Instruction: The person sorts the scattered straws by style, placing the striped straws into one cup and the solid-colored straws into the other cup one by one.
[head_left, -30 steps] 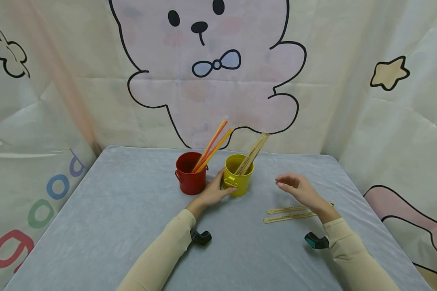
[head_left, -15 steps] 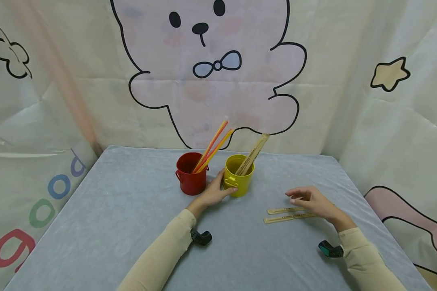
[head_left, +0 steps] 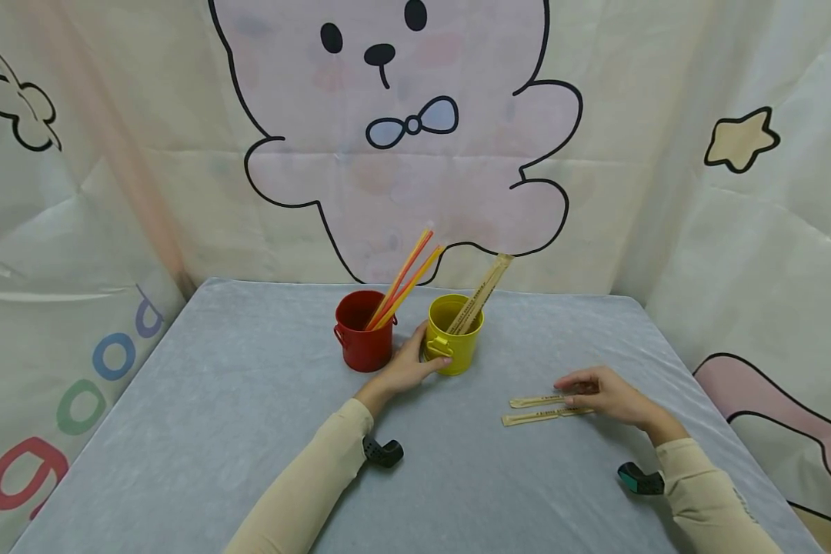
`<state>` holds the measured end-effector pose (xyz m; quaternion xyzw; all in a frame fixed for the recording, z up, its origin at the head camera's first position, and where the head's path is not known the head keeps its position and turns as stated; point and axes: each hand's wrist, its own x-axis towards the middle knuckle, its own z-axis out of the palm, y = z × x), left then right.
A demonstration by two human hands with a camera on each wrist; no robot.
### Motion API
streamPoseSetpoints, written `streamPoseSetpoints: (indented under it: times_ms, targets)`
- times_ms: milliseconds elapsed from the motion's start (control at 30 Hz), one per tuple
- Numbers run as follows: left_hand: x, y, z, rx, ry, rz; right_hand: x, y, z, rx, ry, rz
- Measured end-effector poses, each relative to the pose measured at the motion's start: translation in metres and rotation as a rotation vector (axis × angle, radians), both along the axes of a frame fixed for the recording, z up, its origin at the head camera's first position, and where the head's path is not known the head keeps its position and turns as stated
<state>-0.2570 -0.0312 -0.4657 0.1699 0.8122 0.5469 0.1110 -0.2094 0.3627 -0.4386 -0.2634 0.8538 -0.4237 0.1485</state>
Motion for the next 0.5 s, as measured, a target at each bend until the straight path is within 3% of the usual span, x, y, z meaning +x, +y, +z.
streamPoseSetpoints:
  times_ms: [500]
  targets:
    - [-0.0012, -0.0006, -0.0025, 0.033, -0.009, -0.010, -0.0039, -0.0010, -0.0075, 0.028, 0.071, -0.041]
